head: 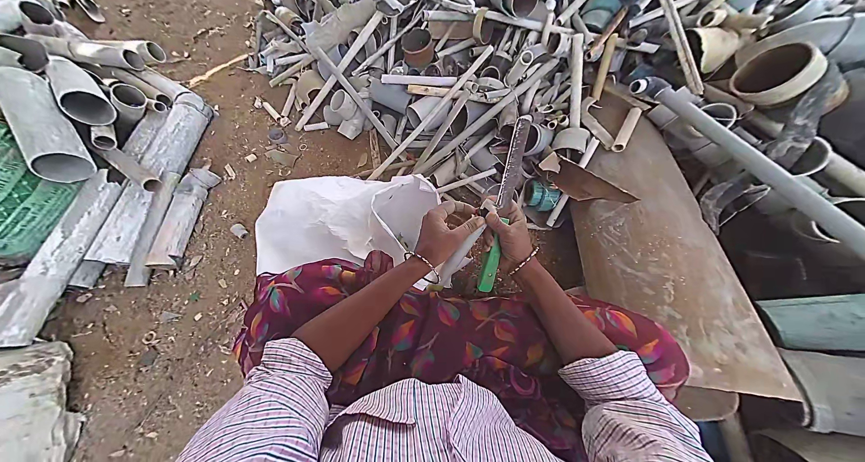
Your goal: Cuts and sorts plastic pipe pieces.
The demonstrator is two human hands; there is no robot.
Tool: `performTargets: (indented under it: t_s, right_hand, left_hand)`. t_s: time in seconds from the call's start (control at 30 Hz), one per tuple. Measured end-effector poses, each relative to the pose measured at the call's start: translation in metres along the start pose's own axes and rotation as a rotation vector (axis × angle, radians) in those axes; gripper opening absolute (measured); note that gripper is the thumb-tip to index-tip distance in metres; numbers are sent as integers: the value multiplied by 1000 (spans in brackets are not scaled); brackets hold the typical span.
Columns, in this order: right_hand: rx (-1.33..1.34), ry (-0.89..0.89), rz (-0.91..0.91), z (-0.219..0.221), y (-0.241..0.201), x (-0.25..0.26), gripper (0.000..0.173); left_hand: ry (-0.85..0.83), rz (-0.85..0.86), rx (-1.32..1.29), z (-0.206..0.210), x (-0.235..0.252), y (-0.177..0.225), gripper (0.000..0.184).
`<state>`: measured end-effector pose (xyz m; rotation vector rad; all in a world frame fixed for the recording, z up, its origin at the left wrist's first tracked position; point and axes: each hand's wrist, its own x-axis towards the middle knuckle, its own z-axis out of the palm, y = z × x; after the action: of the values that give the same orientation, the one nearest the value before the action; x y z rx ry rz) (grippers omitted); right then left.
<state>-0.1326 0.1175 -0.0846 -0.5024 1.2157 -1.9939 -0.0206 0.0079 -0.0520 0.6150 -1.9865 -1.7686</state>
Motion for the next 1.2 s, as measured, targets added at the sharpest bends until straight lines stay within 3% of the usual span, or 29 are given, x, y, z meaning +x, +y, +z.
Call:
performTargets:
  t_s: [0.3,0.47,0.63,0.83,0.93,1.2]
  right_hand:
    - [-25,-1,-23,6,0,1,25]
    - [-88,54,-39,18,-3,-3,27]
    - [-176,107,-33,26,-7,-5,28]
    - [-235,74,-46,24,0,-7,35]
    - [-243,43,-60,29,-1,-11,35]
    - [-278,30,-100,29,-7,-11,36]
  left_hand:
    - [26,10,6,-7,2,6,12]
    - [28,-38,205,-11,0,20,7]
    - [-31,-131,398,-14,5,31,17]
    - [-186,-324,376,-21,14,32,26]
    - [-197,-304,430,-22,15,29,26]
    - [-201,-208,278,-26,11,25,23]
